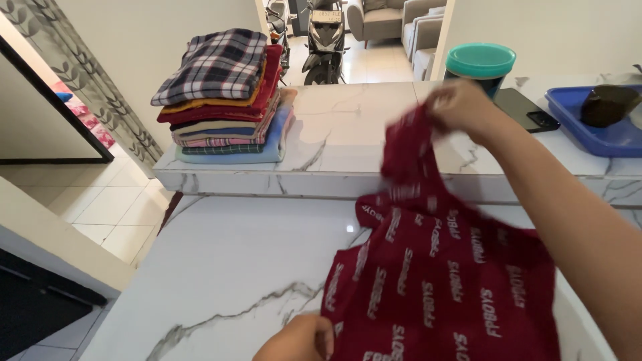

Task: Folding various items of clothing on a counter.

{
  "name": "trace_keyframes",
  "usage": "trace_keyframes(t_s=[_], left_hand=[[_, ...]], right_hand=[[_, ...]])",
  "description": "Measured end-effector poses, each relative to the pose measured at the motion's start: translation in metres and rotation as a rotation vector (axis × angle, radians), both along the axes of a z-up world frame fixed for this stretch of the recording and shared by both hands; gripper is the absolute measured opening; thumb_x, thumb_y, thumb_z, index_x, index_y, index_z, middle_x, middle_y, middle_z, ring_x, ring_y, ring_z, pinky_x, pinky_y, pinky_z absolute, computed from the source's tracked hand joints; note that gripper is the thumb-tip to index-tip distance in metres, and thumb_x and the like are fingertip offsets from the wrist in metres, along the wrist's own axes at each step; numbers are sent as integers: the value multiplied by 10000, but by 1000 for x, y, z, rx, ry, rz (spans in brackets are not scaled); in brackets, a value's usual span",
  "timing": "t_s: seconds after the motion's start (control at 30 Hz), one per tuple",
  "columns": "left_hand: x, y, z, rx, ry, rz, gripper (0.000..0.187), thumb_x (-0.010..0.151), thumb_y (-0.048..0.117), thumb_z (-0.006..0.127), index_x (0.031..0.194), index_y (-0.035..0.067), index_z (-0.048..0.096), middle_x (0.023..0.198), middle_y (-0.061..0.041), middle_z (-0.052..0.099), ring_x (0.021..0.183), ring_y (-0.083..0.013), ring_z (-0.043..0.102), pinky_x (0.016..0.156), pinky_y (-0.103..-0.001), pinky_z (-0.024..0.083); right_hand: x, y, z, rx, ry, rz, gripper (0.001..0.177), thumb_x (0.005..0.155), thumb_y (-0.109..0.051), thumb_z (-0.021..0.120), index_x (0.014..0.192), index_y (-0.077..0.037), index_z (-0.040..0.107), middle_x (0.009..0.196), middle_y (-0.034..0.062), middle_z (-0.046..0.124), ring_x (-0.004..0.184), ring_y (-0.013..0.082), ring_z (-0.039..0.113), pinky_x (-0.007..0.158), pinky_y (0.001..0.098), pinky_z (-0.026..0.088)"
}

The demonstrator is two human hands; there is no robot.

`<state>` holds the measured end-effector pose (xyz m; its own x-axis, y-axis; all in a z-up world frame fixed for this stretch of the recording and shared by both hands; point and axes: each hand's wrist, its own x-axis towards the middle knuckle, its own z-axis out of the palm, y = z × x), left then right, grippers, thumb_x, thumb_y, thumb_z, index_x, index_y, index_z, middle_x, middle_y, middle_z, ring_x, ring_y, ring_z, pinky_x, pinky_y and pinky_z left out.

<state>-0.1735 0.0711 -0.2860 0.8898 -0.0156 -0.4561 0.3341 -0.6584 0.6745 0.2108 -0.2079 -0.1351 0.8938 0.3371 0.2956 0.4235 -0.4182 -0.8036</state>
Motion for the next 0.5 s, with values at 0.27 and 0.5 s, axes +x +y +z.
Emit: trace_keyframes(t_s=[0.27,0.5], left_hand=[[3,-22,57,209,-40,73,75,825,203,719,810,130,715,883,-98,731,921,-199,740,901,-289,557],[86,-35,-7,336,-830,-246,453,935,311,672,1348,134,615,1606,-164,406,1500,-373,331,1198,-525,246]], right_hand=[[3,-1,-50,287,-213,81,702,899,6,664,1520,-36,339,1472,229,507,1285,284,587,1032,367,540],[-257,-40,-126,-595,-322,42,704,822,-415,728,1457,-212,503,1592,195,370,1458,352,312,1173,543,202]])
